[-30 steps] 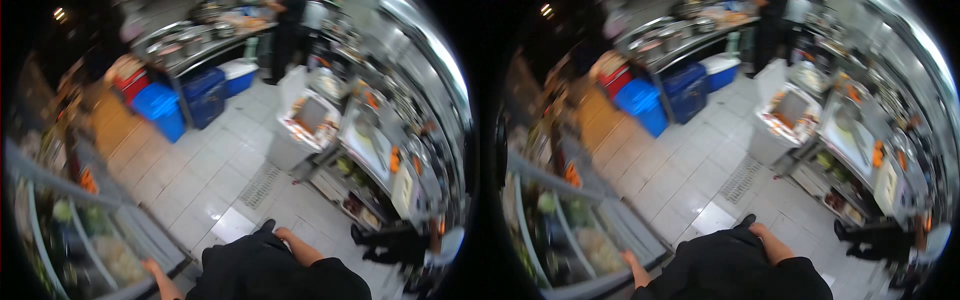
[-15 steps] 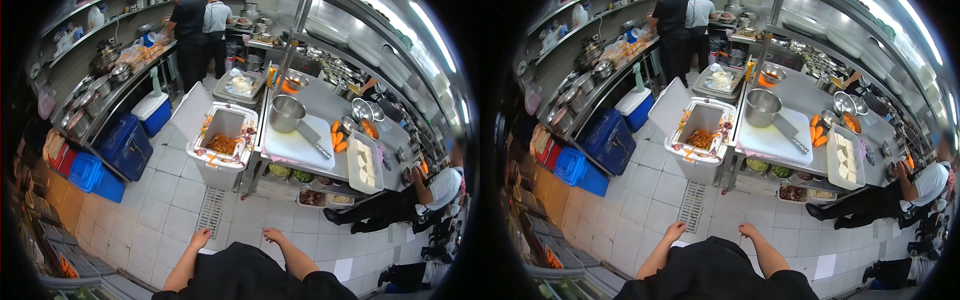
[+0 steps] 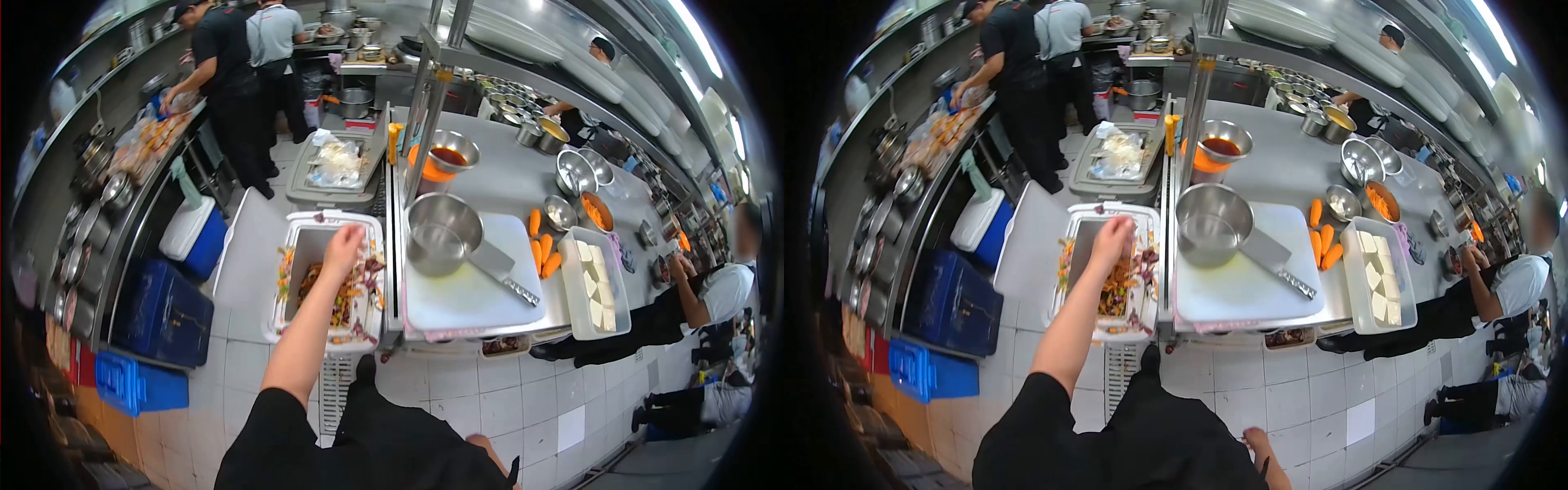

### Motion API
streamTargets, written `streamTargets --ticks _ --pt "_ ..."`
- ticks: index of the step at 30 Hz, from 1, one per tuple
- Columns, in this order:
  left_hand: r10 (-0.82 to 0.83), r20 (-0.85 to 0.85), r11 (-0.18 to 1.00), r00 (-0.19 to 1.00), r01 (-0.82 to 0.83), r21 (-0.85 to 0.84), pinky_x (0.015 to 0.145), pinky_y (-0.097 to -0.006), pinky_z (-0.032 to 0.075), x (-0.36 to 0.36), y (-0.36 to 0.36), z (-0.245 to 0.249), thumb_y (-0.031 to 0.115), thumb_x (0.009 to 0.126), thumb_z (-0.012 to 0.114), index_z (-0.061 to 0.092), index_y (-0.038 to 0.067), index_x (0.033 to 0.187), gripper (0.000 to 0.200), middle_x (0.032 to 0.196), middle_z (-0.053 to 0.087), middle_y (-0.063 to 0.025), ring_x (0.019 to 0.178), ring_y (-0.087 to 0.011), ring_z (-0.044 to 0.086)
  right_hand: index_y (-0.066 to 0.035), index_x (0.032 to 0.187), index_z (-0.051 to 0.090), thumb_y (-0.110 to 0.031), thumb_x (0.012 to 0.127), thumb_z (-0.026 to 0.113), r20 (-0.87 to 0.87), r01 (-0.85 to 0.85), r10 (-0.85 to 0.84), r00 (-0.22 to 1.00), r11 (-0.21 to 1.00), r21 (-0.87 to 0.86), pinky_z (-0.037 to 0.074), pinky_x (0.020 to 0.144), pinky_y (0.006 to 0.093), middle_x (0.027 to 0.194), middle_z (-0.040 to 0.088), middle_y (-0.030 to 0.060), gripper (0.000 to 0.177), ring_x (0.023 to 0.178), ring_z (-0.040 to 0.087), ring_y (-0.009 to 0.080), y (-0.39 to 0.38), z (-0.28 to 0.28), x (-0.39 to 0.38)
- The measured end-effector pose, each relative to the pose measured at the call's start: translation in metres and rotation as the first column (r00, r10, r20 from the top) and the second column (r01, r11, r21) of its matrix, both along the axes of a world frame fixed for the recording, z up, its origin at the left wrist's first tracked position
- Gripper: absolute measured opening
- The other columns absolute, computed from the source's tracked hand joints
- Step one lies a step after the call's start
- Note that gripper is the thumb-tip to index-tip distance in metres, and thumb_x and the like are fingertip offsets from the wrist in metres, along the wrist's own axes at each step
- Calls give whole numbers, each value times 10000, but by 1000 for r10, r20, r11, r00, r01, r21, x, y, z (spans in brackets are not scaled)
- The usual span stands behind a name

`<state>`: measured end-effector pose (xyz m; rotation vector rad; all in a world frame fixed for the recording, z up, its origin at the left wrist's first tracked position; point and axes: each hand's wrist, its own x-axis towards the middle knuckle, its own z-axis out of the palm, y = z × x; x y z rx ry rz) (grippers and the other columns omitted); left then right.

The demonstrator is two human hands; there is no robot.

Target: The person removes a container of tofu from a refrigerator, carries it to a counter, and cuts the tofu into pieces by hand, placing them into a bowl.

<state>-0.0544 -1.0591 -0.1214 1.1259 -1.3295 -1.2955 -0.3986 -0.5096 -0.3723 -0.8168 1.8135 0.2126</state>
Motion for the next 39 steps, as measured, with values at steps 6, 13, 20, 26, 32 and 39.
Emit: streamTargets --ticks 6,13,20,26,32,39 --pt "247 366 897 897 -68 -438 903 -393 471 -86 -245 50 402 832 695 551 17 1211 559 1148 616 -180 1017 -309 616 -38 1100 606 -250 868 544 26 586 -586 810 809 -49 563 599 376 958 682 125 320 752 688 241 -35 54 40" --pt "303 744 882 596 120 -456 1002 -432 443 -160 -346 87 284 808 648 555 104 1276 510 1265 582 -167 1192 -332 541 -15 1169 572 -159 875 560 194 890 -872 449 418 -180 553 581 339 945 674 116 328 759 682 209 -105 91 78" --pt "-74 980 929 185 371 0 929 -445 498 -176 -362 94 115 830 503 682 66 1105 332 1172 647 -198 1106 -357 616 -24 1142 585 -176 891 558 149 924 -913 380 367 -105 551 579 345 928 679 112 296 733 679 219 -77 85 110" --pt "189 892 894 410 304 -329 868 -440 512 -139 -357 141 251 850 554 694 141 1048 266 1026 699 -146 989 -332 660 -19 1127 561 -178 904 510 69 597 -593 802 800 -61 564 536 384 907 670 137 278 693 681 247 -27 76 110" --pt "375 655 733 656 223 -643 777 -402 510 -31 -306 235 264 855 583 668 149 1011 211 948 697 -112 898 -306 669 -42 1097 592 -183 920 546 66 914 -913 404 405 12 554 604 363 943 680 113 231 726 666 200 -47 70 90" --pt "408 511 615 756 185 -766 841 -252 452 82 -130 315 130 926 576 591 23 1104 209 1015 637 -76 937 -147 602 -52 1080 618 -340 916 582 307 569 -574 759 814 115 567 676 365 987 696 79 334 869 679 202 -100 67 20"
